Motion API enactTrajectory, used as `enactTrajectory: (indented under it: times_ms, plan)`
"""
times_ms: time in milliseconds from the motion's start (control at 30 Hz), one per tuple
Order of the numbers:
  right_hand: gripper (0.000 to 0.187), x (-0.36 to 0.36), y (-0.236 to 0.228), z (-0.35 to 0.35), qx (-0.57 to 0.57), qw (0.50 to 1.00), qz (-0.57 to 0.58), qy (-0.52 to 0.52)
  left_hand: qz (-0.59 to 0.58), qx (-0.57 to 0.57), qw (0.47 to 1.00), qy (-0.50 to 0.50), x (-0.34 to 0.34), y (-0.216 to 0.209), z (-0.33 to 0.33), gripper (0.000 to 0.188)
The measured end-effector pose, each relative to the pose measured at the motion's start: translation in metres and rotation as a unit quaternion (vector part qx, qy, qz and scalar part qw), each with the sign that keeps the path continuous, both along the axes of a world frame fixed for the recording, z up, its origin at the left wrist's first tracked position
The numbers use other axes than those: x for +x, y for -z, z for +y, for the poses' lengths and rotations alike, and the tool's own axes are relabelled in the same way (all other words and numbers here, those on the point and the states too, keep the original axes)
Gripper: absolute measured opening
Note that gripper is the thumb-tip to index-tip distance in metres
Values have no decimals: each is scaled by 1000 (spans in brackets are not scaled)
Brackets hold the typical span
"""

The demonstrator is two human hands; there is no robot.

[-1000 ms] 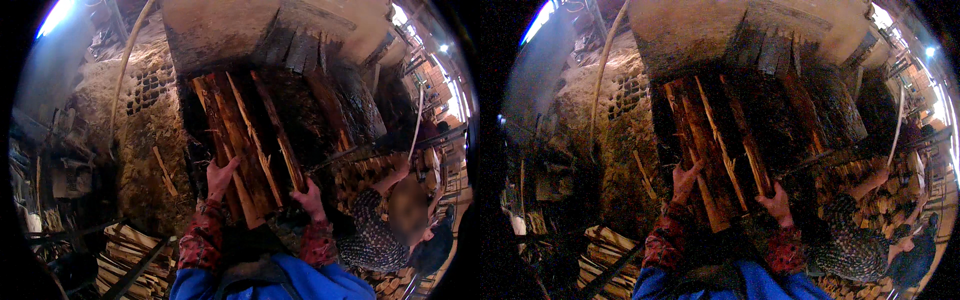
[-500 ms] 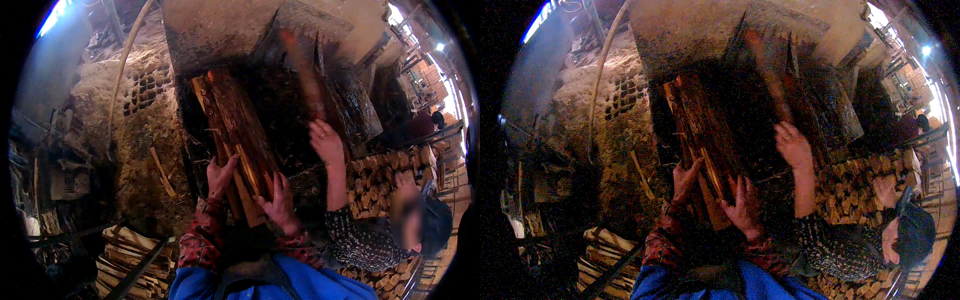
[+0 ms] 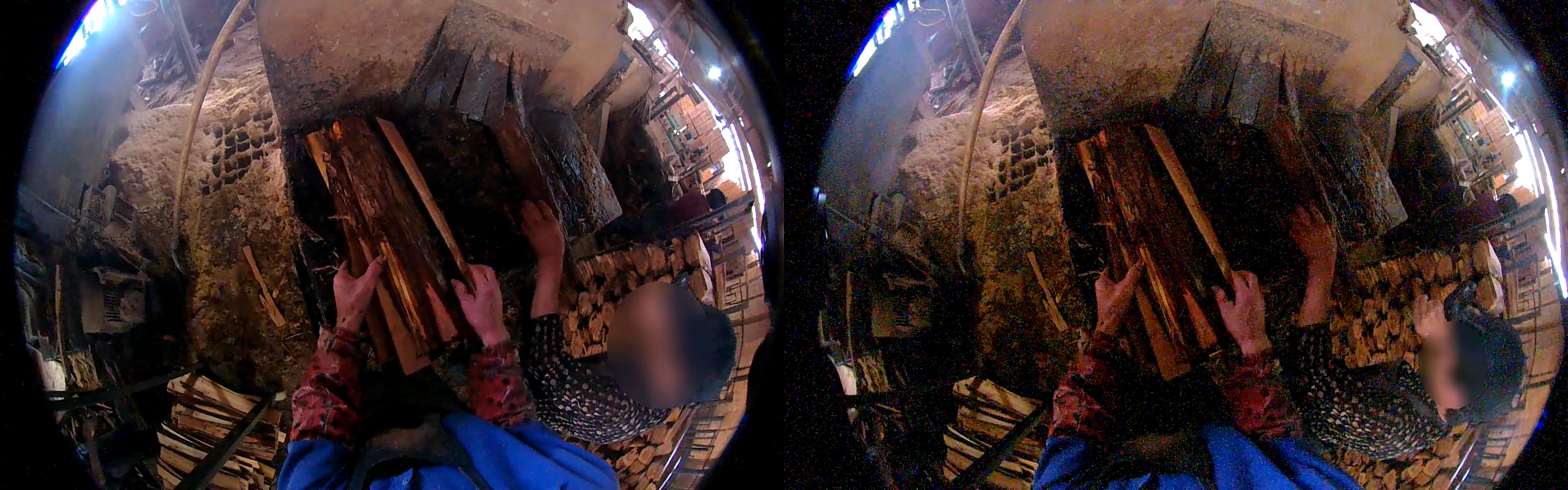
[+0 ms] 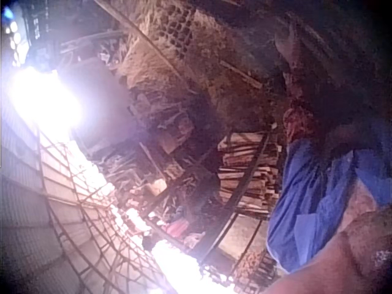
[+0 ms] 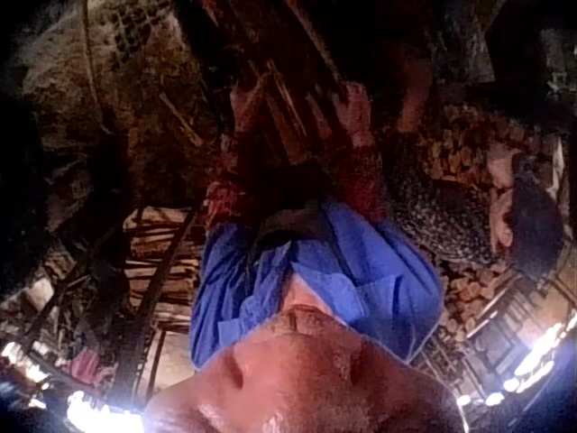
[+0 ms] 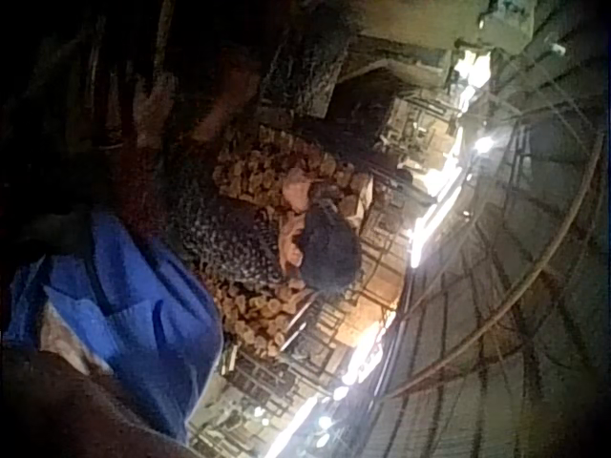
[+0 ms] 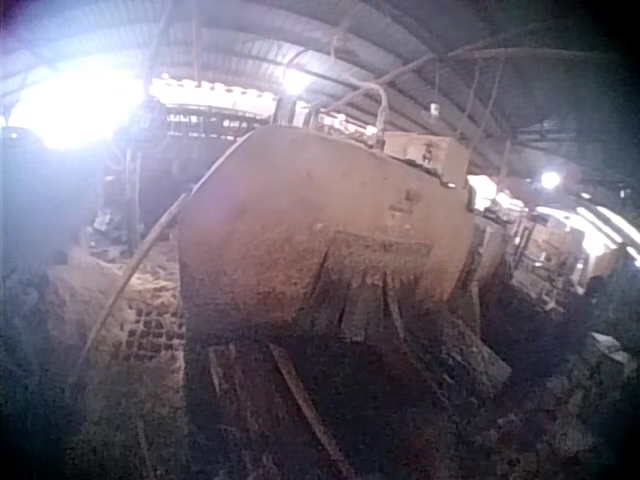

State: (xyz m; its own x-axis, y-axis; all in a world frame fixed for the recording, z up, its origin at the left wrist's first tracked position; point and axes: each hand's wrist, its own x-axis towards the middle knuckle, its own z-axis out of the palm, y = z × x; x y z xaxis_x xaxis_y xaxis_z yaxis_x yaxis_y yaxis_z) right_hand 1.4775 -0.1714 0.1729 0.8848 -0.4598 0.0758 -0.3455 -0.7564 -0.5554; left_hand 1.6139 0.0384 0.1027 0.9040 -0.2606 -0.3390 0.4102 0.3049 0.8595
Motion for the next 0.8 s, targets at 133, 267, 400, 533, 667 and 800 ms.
enactTrajectory:
  times_ms: [133, 267, 400, 533, 667, 800]
  plan:
    - [48, 4, 31, -24, -5, 996, 93, -16, -38, 20, 999, -26, -6, -34, -8, 38]
    - [43, 11, 34, -25, -26, 996, 49, -63, -12, -25, 999, -33, 1, 6, 5, 41]
    - [40, 10, 43, -37, 41, 996, 10, -78, -29, 7, 999, -40, 0, 10, 1, 42]
    - [40, 2, 62, -47, -5, 997, 17, -76, -61, 89, 994, -22, -2, -10, -5, 39]
    - [48, 6, 66, -44, 23, 995, -5, -97, -44, -2, 999, -6, 1, -5, 1, 40]
    - [54, 9, 51, -38, 32, 994, -13, -99, -49, 19, 999, -2, 0, -5, 4, 41]
